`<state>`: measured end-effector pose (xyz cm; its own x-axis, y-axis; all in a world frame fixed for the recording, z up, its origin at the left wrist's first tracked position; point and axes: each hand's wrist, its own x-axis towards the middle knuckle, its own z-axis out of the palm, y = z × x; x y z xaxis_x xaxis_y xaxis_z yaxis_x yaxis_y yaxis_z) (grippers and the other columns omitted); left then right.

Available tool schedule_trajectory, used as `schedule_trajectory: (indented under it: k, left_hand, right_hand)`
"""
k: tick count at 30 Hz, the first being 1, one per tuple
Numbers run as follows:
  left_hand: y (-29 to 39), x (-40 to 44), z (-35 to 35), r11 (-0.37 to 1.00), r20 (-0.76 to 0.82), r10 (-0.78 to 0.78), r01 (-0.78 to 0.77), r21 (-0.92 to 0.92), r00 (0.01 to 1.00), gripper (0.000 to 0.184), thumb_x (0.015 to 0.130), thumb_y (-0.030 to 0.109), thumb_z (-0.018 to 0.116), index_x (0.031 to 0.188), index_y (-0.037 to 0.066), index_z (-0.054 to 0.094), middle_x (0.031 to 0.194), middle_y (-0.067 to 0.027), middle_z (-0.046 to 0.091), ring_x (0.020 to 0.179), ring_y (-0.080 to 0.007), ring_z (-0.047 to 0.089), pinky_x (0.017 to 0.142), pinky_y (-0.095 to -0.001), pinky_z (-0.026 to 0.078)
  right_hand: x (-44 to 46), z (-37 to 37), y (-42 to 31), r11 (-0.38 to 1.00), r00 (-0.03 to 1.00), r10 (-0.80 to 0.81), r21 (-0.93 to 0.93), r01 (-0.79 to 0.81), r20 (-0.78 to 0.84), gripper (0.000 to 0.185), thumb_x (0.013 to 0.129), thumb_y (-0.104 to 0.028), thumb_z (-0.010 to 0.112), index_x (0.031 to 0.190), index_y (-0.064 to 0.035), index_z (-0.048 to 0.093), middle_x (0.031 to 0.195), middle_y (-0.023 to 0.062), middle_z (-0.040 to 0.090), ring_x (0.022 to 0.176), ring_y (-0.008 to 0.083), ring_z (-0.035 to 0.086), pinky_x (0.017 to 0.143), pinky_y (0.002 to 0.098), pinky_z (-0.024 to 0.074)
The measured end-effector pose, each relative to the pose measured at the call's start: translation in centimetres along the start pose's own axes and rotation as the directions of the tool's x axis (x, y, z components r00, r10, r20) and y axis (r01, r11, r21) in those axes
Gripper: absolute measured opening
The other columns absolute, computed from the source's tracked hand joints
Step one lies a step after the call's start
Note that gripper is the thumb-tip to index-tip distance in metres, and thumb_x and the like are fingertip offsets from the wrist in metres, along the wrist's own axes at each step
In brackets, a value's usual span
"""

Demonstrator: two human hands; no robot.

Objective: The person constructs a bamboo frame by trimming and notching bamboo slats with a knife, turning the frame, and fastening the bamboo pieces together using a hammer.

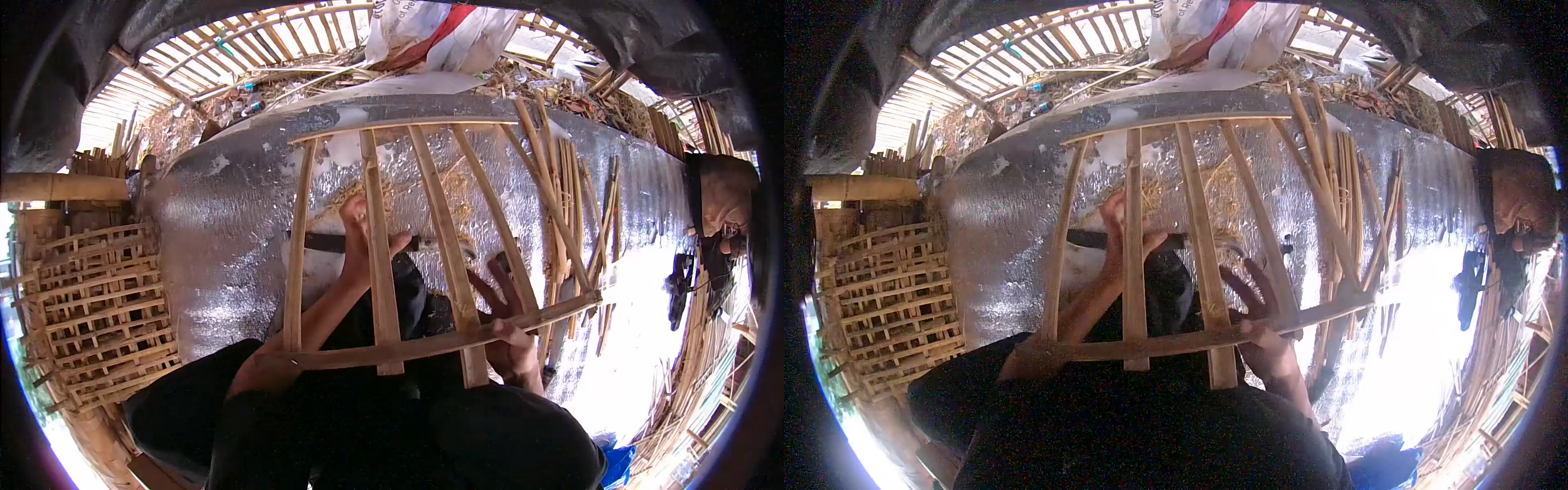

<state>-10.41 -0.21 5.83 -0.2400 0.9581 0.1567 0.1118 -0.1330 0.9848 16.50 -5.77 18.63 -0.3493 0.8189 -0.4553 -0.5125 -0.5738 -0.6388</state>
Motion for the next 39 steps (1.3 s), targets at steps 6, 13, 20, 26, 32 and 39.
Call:
schedule_trajectory:
  k: [6, 13, 20, 26, 32, 39]
  left_hand:
    - [1.1, 0.2, -0.5, 0.909, 0.103, -0.268, 0.286, -0.302, 0.958, 0.078, 0.086, 0.0, 0.08, 0.148, 0.012, 0.035, 0.13, -0.0071, 0.047, 0.119, -0.0195, 0.053, 0.092, -0.0321, 0.054]
    - [-2.6, 3.0, -8.5, 0.776, 0.327, -0.627, 0.603, 0.185, 0.707, 0.026, 0.097, 0.011, 0.072, 0.121, 0.005, 0.067, 0.089, -0.0059, 0.068, 0.08, -0.0147, 0.067, 0.072, -0.0291, 0.056]
    - [4.6, 7.6, -26.0, 0.471, 0.349, -0.568, -0.054, 0.881, 0.746, 0.02, 0.086, 0.018, 0.077, 0.092, 0.0, 0.07, 0.086, -0.0148, 0.072, 0.074, -0.0261, 0.07, 0.068, -0.0404, 0.054]
    - [12.0, 8.0, -20.4, 0.516, 0.571, -0.281, -0.38, 0.768, 0.772, 0.021, 0.089, 0.02, 0.074, 0.099, 0.002, 0.068, 0.09, -0.0126, 0.069, 0.085, -0.0277, 0.07, 0.075, -0.0386, 0.055]
    - [7.1, 4.2, -5.7, 0.606, 0.701, -0.094, -0.518, 0.603, 0.707, 0.039, 0.095, 0.037, 0.07, 0.112, 0.002, 0.066, 0.098, -0.0186, 0.069, 0.097, -0.0371, 0.067, 0.09, -0.0525, 0.051]
    - [0.9, 0.5, -0.2, 0.607, 0.639, -0.313, -0.369, 0.704, 0.703, 0.033, 0.101, 0.033, 0.06, 0.117, 0.003, 0.061, 0.075, -0.0168, 0.068, 0.07, -0.0382, 0.07, 0.064, -0.0523, 0.056]
  right_hand:
    - [-0.1, 0.2, -0.4, 0.979, 0.968, 0.175, 0.075, -0.191, 0.183, 0.112, 0.073, -0.031, 0.078, 0.159, 0.0089, 0.019, 0.148, 0.0307, 0.047, 0.13, 0.0378, 0.057, 0.107, 0.049, 0.0515]
    - [6.1, -3.3, -0.1, 0.951, 0.899, -0.309, 0.128, 0.282, 0.311, 0.089, 0.076, -0.03, 0.08, 0.146, 0.0096, 0.043, 0.155, 0.0309, 0.042, 0.135, 0.0397, 0.053, 0.114, 0.0532, 0.0457]
    - [15.6, -12.5, 3.3, 0.998, 0.987, -0.007, -0.061, 0.016, 0.16, 0.067, 0.085, -0.044, 0.077, 0.13, 0.0042, 0.063, 0.141, 0.0178, 0.057, 0.129, 0.0337, 0.051, 0.112, 0.0449, 0.0407]
    - [18.9, -18.1, 6.1, 0.965, 0.981, -0.12, -0.248, 0.079, -0.155, 0.031, 0.098, -0.019, 0.07, 0.116, 0.0058, 0.065, 0.108, 0.0147, 0.071, 0.099, 0.0259, 0.069, 0.092, 0.039, 0.0557]
    - [17.1, -14.6, 3.9, 0.768, 0.914, -0.152, -0.627, -0.13, -0.375, 0.033, 0.099, -0.027, 0.071, 0.099, 0.006, 0.073, 0.084, 0.0084, 0.073, 0.069, 0.0154, 0.067, 0.061, 0.0319, 0.051]
    - [7.1, -11.5, 2.8, -0.044, 0.727, -0.686, -0.994, -0.098, -0.041, 0.03, 0.097, -0.026, 0.068, 0.115, -0.0025, 0.069, 0.104, 0.0178, 0.071, 0.098, 0.029, 0.069, 0.079, 0.0423, 0.0534]
